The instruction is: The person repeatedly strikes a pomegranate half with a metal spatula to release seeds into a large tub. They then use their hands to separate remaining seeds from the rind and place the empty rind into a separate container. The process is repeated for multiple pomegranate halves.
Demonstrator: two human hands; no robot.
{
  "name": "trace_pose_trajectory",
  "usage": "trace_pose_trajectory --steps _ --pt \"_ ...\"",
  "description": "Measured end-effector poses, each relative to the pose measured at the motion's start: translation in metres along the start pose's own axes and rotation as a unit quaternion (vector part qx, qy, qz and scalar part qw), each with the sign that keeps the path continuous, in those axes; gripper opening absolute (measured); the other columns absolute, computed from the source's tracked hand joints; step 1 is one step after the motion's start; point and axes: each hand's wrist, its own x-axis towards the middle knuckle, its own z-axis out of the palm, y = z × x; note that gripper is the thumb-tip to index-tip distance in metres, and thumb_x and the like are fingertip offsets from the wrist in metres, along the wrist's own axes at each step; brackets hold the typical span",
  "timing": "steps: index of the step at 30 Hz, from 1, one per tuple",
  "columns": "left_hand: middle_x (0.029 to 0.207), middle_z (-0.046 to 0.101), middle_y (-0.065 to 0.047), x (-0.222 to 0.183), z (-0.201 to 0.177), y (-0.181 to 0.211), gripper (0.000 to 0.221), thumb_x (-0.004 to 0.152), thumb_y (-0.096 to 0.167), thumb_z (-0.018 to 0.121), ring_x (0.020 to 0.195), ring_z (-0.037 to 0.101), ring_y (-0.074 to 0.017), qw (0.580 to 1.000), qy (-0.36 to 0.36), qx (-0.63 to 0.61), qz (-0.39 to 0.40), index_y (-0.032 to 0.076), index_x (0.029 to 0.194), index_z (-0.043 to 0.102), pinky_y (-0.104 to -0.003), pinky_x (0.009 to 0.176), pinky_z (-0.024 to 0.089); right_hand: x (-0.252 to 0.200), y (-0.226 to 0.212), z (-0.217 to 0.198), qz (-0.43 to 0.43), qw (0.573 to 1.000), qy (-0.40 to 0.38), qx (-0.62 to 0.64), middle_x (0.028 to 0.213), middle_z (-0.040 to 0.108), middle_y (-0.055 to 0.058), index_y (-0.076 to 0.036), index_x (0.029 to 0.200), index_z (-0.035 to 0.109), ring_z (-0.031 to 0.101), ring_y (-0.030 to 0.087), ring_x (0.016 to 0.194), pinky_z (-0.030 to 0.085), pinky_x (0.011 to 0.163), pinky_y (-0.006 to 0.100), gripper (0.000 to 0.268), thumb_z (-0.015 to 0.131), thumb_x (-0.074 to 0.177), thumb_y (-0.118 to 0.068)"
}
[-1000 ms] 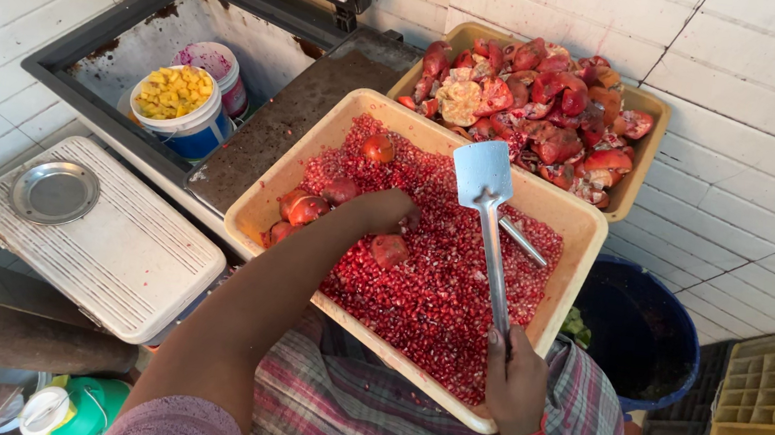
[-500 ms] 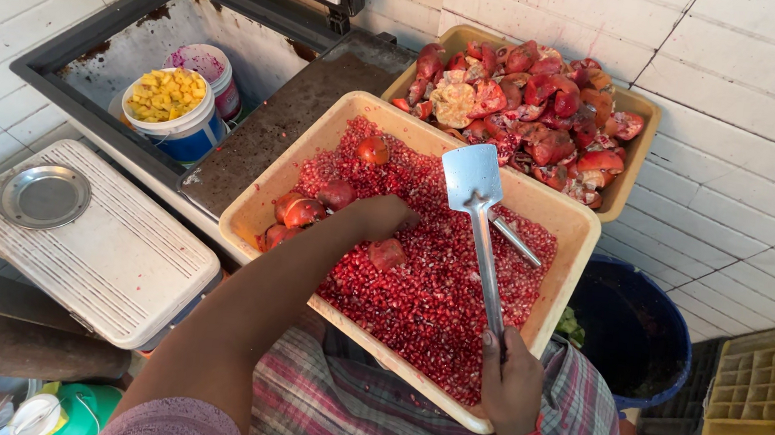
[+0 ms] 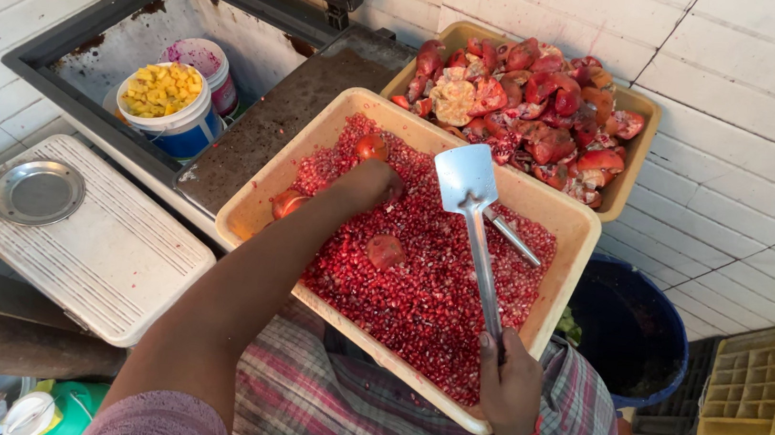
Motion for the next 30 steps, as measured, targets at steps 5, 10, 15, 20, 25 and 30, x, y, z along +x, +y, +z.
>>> trace_pose_trajectory --steps 5,10,15,20,25,30 --pt "0.101 0.071 -0.02 0.009 0.02 0.004 0.019 0.082 0.009 0.067 0.095 0.071 -0.0349 0.982 -0.116 0.096 -0.111 0.008 0.097 0.077 -0.044 0.085 0.055 0.0 0.002 0.001 -0.013 1.0 0.009 -0.001 0.049 0.047 0.014 0.0 0.082 0.057 0.048 0.024 0.038 0.034 0.043 0.041 0.034 0.06 0.099 -0.03" --pt "0.094 0.074 -0.022 0.03 0.026 -0.003 0.015 0.088 0.012 0.066 0.087 0.073 -0.0348 0.977 -0.147 0.06 -0.145 0.004 0.093 0.077 -0.045 0.08 0.055 0.001 0.002 0.001 -0.005 1.0 0.01 0.014 0.049 0.048 0.014 0.0 0.083 0.058 0.049 0.024 0.038 0.035 0.043 0.041 0.033 0.06 0.099 -0.029" --pt "0.084 0.079 -0.01 0.073 -0.044 0.011 0.022 0.079 0.012 0.072 0.077 0.075 -0.0213 0.991 -0.118 -0.055 -0.04 0.011 0.098 0.083 -0.039 0.072 0.059 0.001 0.0 -0.001 0.008 1.0 0.001 0.005 0.047 0.049 0.013 -0.001 0.083 0.059 0.051 0.024 0.038 0.036 0.043 0.041 0.032 0.059 0.099 -0.029" --pt "0.13 0.058 -0.024 0.097 -0.117 0.04 0.071 0.095 0.041 0.076 0.115 0.059 -0.0349 0.957 0.261 -0.115 0.054 0.003 0.146 0.044 -0.05 0.098 0.049 0.0 0.001 0.001 0.003 1.0 0.02 0.002 0.049 0.051 0.013 -0.001 0.085 0.059 0.052 0.024 0.039 0.038 0.044 0.041 0.032 0.059 0.099 -0.03" --pt "0.097 0.078 -0.016 0.035 -0.052 0.071 0.046 0.095 0.053 0.069 0.089 0.078 -0.0281 0.967 -0.166 0.144 -0.125 0.008 0.102 0.075 -0.042 0.087 0.059 -0.001 0.006 0.001 -0.03 0.999 0.029 -0.001 0.052 0.051 0.014 0.0 0.084 0.057 0.052 0.025 0.043 0.038 0.046 0.04 0.034 0.058 0.101 -0.03" --pt "0.114 0.07 -0.007 -0.063 -0.014 0.112 0.063 0.076 0.059 0.082 0.109 0.068 -0.0312 0.938 -0.26 0.193 -0.122 0.025 0.126 0.064 -0.052 0.089 0.054 -0.002 0.007 0.002 -0.02 1.0 0.02 0.012 0.052 0.051 0.014 -0.001 0.084 0.057 0.053 0.024 0.043 0.038 0.046 0.04 0.035 0.057 0.101 -0.032"
